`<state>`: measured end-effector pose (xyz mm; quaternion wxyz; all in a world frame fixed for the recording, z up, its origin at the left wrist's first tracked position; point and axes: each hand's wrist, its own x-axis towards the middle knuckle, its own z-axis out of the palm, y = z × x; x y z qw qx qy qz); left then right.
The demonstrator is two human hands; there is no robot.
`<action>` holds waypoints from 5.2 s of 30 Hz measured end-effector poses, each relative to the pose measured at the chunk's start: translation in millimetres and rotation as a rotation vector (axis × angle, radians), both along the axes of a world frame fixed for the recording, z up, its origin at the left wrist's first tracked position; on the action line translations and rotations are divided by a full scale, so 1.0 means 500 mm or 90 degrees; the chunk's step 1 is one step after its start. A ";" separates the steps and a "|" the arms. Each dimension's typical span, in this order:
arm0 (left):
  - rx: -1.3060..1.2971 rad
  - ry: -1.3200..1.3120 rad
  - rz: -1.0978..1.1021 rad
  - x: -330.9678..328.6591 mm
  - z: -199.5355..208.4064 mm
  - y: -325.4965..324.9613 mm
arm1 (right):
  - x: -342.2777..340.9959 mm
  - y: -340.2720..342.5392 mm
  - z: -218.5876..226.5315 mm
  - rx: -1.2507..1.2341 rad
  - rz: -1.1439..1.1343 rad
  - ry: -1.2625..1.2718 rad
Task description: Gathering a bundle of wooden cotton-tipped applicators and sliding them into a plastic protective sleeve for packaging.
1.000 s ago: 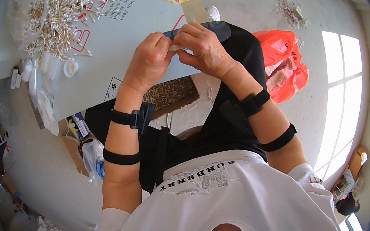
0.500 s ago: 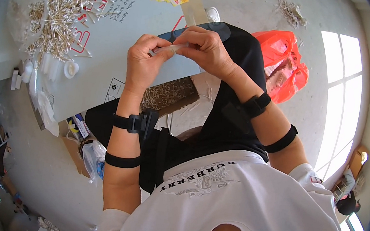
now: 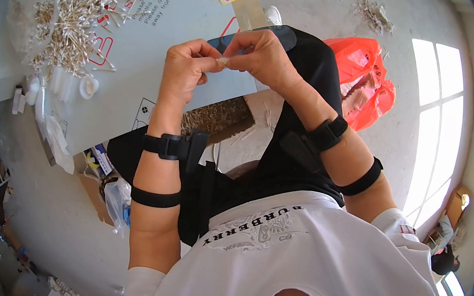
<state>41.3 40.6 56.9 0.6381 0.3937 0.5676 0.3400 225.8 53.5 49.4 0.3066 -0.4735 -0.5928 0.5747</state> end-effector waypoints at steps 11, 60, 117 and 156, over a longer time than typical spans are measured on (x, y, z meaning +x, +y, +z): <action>0.025 -0.103 0.022 -0.003 -0.019 -0.003 | -0.001 -0.006 -0.002 -0.045 -0.026 0.063; 0.608 0.421 -0.204 -0.018 0.022 -0.009 | 0.014 -0.037 -0.015 0.430 0.004 -0.153; 0.644 0.526 -0.272 0.016 0.029 -0.024 | -0.018 -0.021 -0.016 0.671 0.012 -0.251; 0.465 0.241 -0.020 0.069 -0.019 -0.135 | 0.049 -0.140 -0.051 0.068 -0.106 0.187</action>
